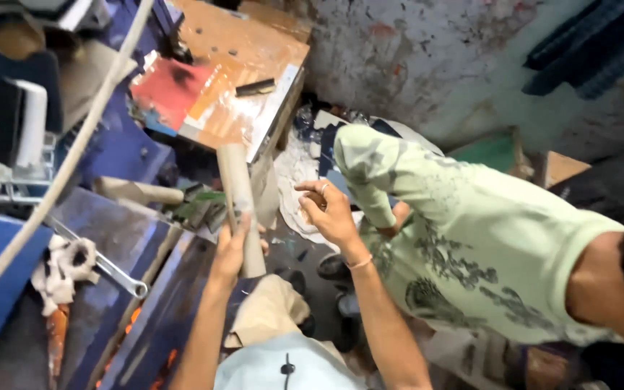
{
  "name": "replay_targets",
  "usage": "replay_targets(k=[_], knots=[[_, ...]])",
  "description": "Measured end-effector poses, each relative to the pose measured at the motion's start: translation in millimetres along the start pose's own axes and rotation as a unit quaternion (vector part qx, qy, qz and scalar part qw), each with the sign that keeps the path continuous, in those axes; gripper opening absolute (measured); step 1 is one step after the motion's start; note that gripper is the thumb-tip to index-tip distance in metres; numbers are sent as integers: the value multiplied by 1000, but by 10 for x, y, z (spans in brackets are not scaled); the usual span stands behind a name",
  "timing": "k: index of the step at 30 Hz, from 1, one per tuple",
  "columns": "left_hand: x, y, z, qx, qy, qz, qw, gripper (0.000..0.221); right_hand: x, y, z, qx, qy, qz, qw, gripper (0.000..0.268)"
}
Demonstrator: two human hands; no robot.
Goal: Inspecting and sorting printed patterns and templates on a production floor workbench.
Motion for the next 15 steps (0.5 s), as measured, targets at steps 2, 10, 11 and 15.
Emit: replay_targets(k=[2, 10, 11, 15], knots=[[-126, -12, 80, -3, -8, -8, 1000, 51, -143, -210, -86, -6, -16, -40, 999, 20], [-304, -463, 112, -11, 45, 22, 999, 60, -1375, -833, -23, -98, -48, -78, 991, 28], [-325, -572, 123, -2, 52, 13, 999, 60, -1491, -929, 28, -110, -68, -99, 987, 32], [-244, -787, 16, 14, 72, -30, 997, 52, -1781, -1241, 297, -173, -136, -59, 974, 43]])
Point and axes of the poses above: each hand's wrist, its own y-axis away from the middle knuckle, its own z-axis out of the back of the hand, x = y × z, the point moved 3 cm from there along -y, towards the middle knuckle, and after that the axes turned 13 degrees about y, right-handed, at the moved point
